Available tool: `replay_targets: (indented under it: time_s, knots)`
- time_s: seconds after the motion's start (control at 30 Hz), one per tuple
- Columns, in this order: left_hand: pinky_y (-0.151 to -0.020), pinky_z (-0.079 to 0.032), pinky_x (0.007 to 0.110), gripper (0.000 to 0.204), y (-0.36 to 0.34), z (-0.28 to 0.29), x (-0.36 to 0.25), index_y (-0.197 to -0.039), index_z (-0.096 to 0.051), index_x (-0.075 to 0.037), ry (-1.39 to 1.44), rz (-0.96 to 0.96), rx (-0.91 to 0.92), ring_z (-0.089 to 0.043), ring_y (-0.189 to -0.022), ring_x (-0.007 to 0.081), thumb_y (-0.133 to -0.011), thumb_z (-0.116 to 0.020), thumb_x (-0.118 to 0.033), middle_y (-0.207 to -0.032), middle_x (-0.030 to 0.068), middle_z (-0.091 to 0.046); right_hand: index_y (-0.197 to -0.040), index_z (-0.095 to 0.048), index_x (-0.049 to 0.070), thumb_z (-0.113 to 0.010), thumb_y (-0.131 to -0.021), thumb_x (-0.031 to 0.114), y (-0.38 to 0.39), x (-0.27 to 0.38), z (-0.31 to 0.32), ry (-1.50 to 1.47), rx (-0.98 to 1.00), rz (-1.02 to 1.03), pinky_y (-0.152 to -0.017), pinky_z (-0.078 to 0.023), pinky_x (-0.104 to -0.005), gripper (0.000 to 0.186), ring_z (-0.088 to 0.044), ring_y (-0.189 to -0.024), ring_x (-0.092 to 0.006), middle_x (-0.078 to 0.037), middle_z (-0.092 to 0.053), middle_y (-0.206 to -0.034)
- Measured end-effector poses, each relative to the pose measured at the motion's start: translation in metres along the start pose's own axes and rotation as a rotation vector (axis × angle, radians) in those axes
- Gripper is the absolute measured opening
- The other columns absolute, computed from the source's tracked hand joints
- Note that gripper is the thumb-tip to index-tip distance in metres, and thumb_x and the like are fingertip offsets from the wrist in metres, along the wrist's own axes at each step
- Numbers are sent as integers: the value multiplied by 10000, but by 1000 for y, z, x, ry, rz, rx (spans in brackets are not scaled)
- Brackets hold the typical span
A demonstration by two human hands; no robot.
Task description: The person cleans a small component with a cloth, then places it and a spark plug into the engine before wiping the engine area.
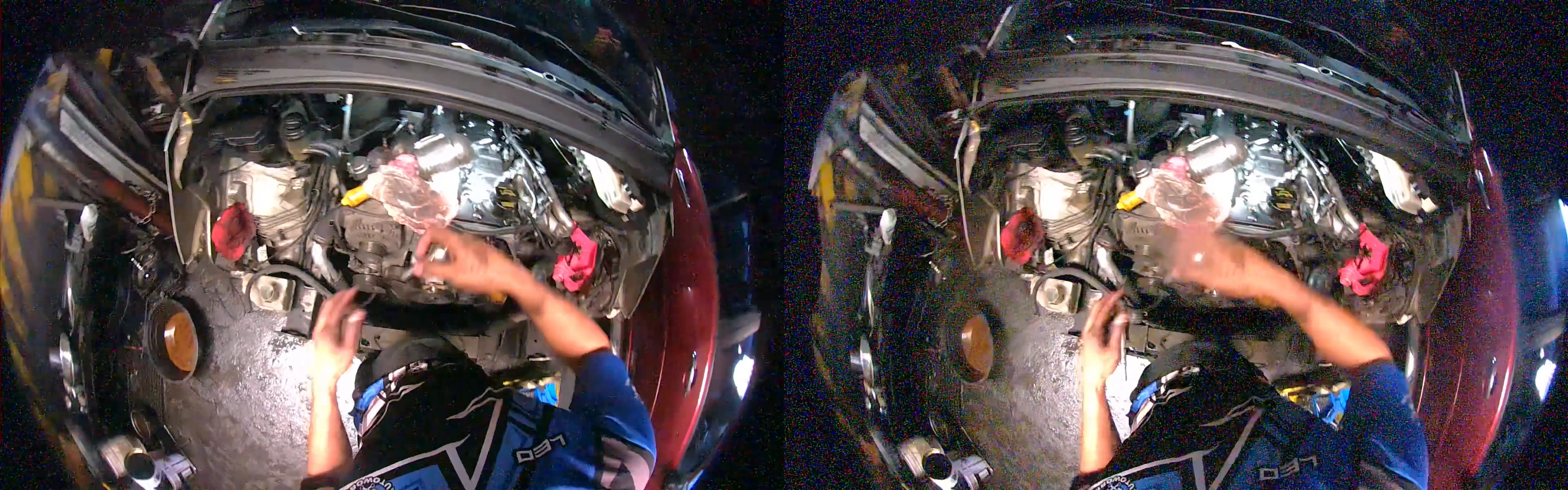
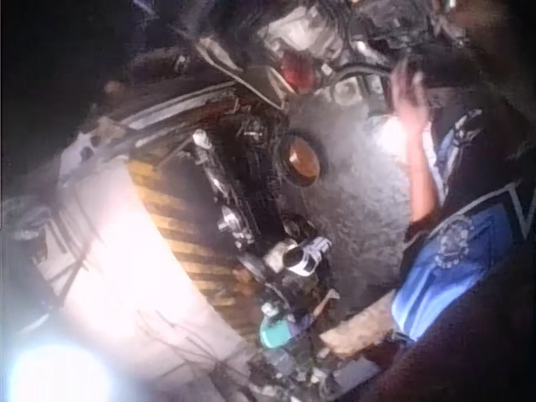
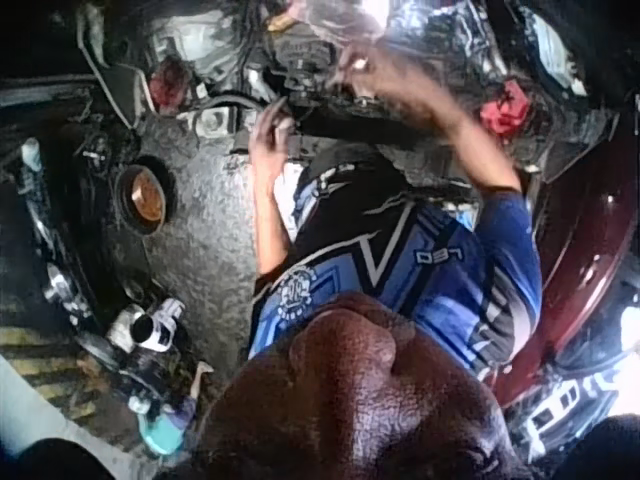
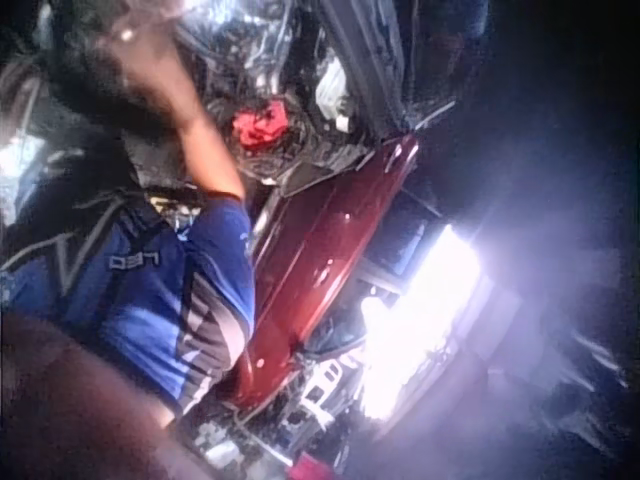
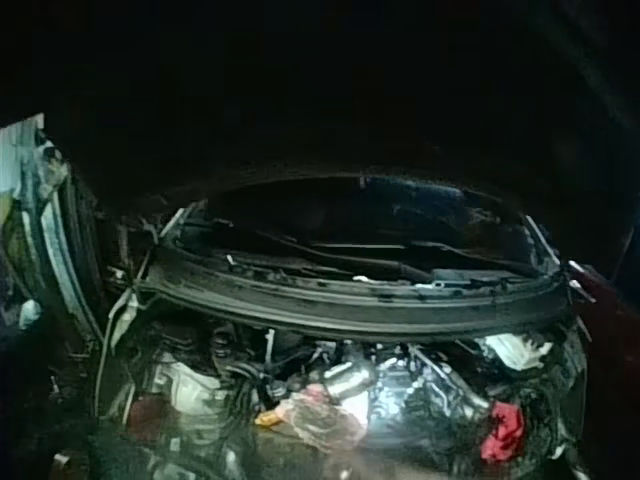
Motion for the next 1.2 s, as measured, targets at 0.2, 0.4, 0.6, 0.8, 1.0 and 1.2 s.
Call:
replay_targets:
  time_s: [0.2,0.4,0.6,0.8,1.0,1.2]
  knots:
    - [-779,-501,413,309,-21,-37,-31,-1180,-529,-39,-248,-170,102,-600,-926,375,-872,-562,-35,-982,198,-601,-1243,-514,63,-486,-985,241,5,13,-30,-679,261,-208,-690,-489,-259,315,-576,-811,-113,-65,-597,-966]
    - [-698,-499,425,291,-23,-32,-29,-1101,-554,-13,-246,-347,-6,-608,-844,370,-816,-546,47,-886,187,-589,-1208,-556,90,-455,-996,236,7,13,-44,-857,186,-163,-497,-438,-206,277,-508,-575,-68,-7,-589,-788]
    - [-730,-520,375,207,-25,-13,22,-1070,-577,-17,-226,-184,-211,-658,-855,317,-877,-506,11,-921,179,-638,-1174,-556,109,-448,-977,216,-16,60,-1,-699,74,-8,-435,-404,-216,249,-505,-569,-58,-10,-567,-761]
    - [-768,-477,443,195,33,37,103,-987,-578,15,-251,137,-286,-623,-851,398,-930,-540,-168,-868,201,-652,-1141,-589,52,-490,-948,238,-145,114,138,610,-739,515,-893,-475,-402,286,-608,-1033,-340,-170,-639,-1090]
    - [-676,-460,411,208,66,55,118,-922,-562,8,-218,202,-257,-585,-702,347,-946,-503,-191,-770,178,-611,-1251,-544,119,-527,-891,254,-301,45,233,1010,-415,239,-786,-491,-452,385,-618,-909,-390,-245,-631,-1015]
    - [-668,-457,325,191,99,54,116,-938,-484,-3,36,333,-400,-533,-699,171,-959,-516,-190,-772,99,-538,-1293,-517,150,-496,-778,111,-332,13,228,891,-330,239,-702,-496,-470,516,-613,-787,-412,-244,-643,-935]
Point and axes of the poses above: each hand's wrist, its own y-axis away from the middle knuckle, its own z-axis out of the back of the hand, x = y × z, the point moved 1 cm from there along -y, towards the middle knuckle
